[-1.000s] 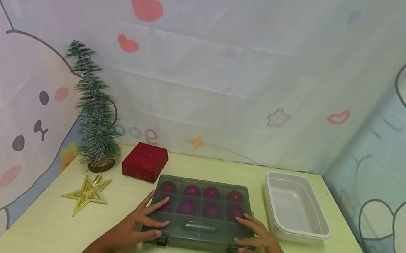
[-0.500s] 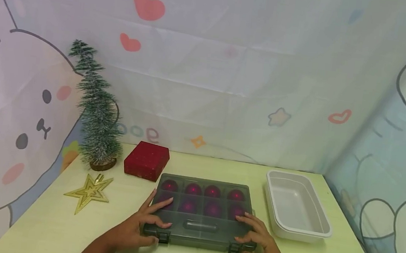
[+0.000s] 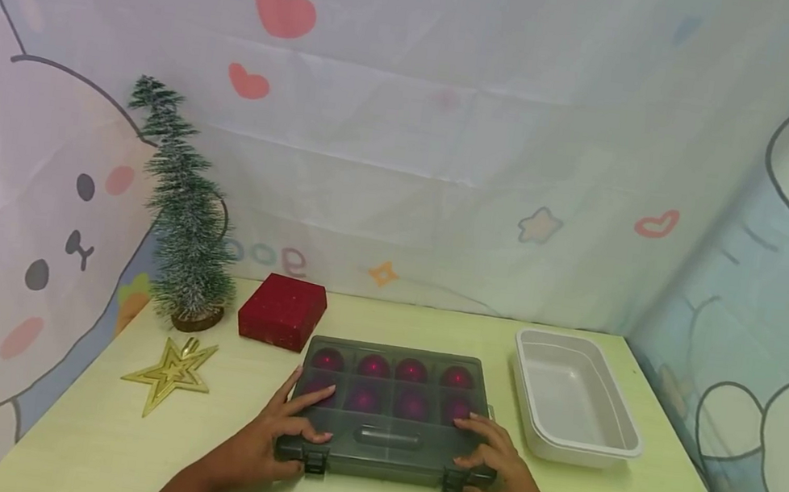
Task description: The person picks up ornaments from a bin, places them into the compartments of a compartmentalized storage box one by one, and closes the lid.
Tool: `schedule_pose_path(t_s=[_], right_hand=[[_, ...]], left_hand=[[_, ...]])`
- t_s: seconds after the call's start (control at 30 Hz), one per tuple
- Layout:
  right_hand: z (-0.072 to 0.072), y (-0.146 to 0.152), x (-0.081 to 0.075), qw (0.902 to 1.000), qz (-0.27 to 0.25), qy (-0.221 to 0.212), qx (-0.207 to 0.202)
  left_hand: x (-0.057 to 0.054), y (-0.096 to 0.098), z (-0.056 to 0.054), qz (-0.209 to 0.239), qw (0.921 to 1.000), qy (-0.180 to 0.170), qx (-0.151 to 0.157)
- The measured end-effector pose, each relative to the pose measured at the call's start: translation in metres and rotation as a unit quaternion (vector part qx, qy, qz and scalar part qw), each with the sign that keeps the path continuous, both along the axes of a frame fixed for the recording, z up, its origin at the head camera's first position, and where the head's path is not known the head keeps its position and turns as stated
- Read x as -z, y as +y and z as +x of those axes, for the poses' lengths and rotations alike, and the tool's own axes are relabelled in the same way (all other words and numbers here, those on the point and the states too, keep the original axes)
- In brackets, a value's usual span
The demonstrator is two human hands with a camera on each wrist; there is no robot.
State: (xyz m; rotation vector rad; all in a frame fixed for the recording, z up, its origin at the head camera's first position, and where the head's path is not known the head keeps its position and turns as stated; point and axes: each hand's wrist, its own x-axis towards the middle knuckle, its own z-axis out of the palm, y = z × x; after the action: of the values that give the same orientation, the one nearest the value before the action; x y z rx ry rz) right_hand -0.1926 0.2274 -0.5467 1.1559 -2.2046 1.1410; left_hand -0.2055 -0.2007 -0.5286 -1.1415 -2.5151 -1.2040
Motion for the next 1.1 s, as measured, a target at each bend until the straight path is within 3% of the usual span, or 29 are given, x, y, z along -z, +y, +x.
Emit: schedule_pose_path(t_s=[0.4, 0.8, 1.1], right_hand=[[0.0026, 0.0034, -0.0019, 0.9977, -0.015, -0.067, -0.001], [0.0036, -0.0001, -0.0026, 0.9967, -0.037, -0.073, 0.001], [0.0054, -0.0014, -0.0057, 0.9969, -0.033, -0.07, 0.018]], left_hand=[[-0.0035, -0.0038, -0.0021, 0.018, 0.9968, -0.073, 0.028], [-0.0046, -0.0013, 0.0, 0.048, 0.9953, -0.077, 0.033], [0.0012, -0.0009, -0.002, 0.061, 0.9957, -0.058, 0.038]])
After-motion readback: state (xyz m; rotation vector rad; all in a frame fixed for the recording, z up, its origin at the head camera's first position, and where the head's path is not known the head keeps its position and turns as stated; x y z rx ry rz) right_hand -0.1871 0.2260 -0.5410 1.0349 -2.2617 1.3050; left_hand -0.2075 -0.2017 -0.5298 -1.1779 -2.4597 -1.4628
